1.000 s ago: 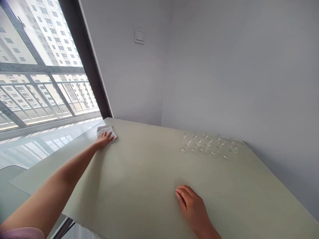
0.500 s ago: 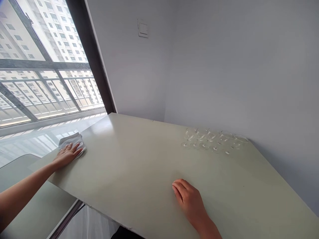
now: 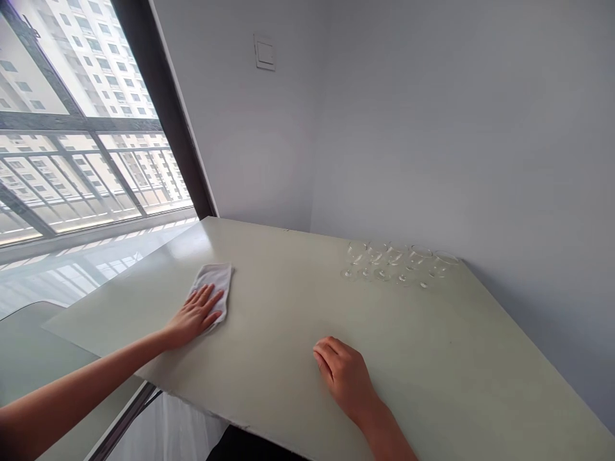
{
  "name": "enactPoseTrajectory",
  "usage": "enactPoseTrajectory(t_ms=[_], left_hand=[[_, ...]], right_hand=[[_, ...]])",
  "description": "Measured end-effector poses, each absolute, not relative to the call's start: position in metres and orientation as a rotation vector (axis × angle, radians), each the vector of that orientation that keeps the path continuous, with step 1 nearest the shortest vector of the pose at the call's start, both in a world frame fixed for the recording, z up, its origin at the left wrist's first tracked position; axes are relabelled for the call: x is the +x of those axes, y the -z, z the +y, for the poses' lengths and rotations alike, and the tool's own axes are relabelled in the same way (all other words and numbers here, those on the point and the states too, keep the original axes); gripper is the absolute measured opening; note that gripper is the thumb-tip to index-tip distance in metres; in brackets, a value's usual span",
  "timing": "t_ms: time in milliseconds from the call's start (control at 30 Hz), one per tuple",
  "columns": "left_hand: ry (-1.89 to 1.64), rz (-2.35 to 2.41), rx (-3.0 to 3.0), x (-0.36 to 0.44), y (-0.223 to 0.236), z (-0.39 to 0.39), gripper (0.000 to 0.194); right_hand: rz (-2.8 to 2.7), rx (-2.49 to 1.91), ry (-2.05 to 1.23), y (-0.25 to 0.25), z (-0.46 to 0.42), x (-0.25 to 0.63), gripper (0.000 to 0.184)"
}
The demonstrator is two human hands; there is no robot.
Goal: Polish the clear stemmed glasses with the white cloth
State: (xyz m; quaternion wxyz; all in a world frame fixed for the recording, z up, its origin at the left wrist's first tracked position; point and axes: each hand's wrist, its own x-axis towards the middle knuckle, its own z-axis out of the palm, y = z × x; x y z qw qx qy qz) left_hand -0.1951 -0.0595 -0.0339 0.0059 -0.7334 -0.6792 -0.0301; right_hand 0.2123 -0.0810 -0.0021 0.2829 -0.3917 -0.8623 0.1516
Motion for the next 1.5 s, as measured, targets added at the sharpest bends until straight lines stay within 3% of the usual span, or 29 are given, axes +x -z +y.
enactPoseTrajectory(t_ms=[333,400,567,700,967,1200,1367,1500], left_hand=[[0.457,-1.320,-3.034,-0.019,0.029,-0.069,0.067],[0.656,-1.402,-3.067,0.008,0.033,-0.072,0.072],[1.556,-1.949,-2.758,0.035,0.040,-0.072,0.051],[1.831,-1.945,-2.677,0.030,0.036,-0.073,0.047],[1.720,-2.065,-2.720,0.031,0.037,-0.075,0.036],[1.499,-2.245,-2.784,0.032,0.034,-0.062,0.030],[1.205,-2.375,-2.857,0.051,0.019,-0.008,0.036],[1.019,-2.375,-2.810,0.080,0.014,0.053,0.043]], right_hand=[[-2.053,-1.088,-0.295,0.010,-0.076,0.206,0.024],[-1.986,-1.143,-0.293,0.015,-0.077,0.201,0.029],[-2.307,-1.224,-0.397,0.030,-0.079,0.185,0.046],[-2.560,-1.278,-0.358,0.033,-0.055,0.186,0.063],[-2.528,-1.722,-0.334,0.028,-0.004,0.285,0.070],[-2.085,-2.374,-0.118,0.036,-0.014,0.397,0.069],[-2.002,-2.529,0.001,0.036,-0.042,0.400,0.065],[-2.198,-2.373,-0.038,0.029,-0.074,0.366,0.061]])
